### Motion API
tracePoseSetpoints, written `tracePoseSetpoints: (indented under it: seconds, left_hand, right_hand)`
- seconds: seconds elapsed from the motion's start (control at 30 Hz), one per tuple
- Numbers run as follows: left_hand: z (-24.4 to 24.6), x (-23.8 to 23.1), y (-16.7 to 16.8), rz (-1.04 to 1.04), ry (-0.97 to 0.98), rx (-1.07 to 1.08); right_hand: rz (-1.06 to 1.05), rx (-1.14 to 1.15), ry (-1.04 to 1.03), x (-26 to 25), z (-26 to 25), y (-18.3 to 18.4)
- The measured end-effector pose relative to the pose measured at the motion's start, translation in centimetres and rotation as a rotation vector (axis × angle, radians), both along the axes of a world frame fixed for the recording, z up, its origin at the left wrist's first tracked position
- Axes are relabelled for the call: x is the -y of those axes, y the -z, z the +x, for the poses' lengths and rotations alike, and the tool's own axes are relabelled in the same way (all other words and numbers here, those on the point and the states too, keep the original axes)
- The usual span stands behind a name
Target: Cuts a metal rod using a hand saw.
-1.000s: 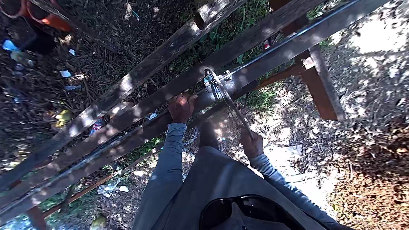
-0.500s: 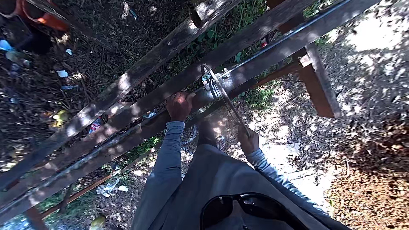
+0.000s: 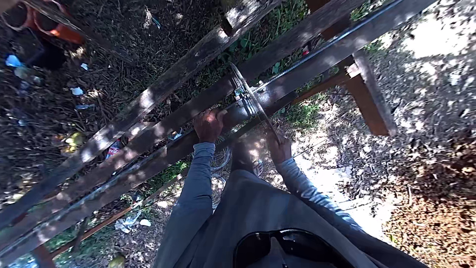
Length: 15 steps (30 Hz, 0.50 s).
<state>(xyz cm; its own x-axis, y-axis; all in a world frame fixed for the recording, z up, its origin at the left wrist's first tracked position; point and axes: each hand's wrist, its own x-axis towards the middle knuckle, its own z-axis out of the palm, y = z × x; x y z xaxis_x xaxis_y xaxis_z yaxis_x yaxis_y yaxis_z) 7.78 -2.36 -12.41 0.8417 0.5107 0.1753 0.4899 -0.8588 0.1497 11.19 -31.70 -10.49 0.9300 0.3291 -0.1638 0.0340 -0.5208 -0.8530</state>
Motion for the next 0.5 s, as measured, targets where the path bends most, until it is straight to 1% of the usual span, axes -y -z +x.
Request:
tracePoseSetpoints:
  seconds: [0.07, 0.1, 0.13, 0.2, 0.27, 0.33, 0.37, 0.43, 0.5]
  left_hand:
    - [0.0, 0.0, 0.1, -0.007, -0.001, 0.014]
    - [-0.1, 0.0, 0.0, -0.012, -0.006, 0.018]
    - [0.0, 0.0, -0.1, -0.014, -0.011, 0.015]
    - [0.1, -0.1, -0.1, -0.027, -0.008, -0.003]
    - [0.3, -0.1, 0.0, -0.042, -0.005, -0.026]
    - [-0.1, 0.0, 0.2, -0.039, 0.006, -0.028]
    - [0.0, -0.1, 0.1, -0.032, 0.008, -0.021]
    - [0.1, 0.2, 0.0, -0.022, 0.004, -0.023]
    - [0.1, 0.0, 0.0, -0.013, 0.000, -0.022]
  right_hand:
    - [0.059, -0.002, 0.001, 4.0, -2.8, 0.2]
    - [0.078, -0.002, 0.006, 4.8, -3.5, -0.5]
    - [0.072, 0.002, 0.007, 4.6, -3.4, -1.5]
    - [-0.047, 0.004, -0.003, 1.1, -1.1, -3.1]
    - [-0.134, -0.043, -0.029, -4.3, 3.1, -3.2]
    - [-0.066, -0.003, -0.022, -8.3, 6.2, -1.8]
    - [-0.007, 0.025, -0.001, -9.2, 7.1, -1.4]
    - [-0.003, 0.024, -0.014, -8.1, 6.6, -1.7]
    - [-0.030, 0.008, -0.033, -4.7, 3.9, -1.7]
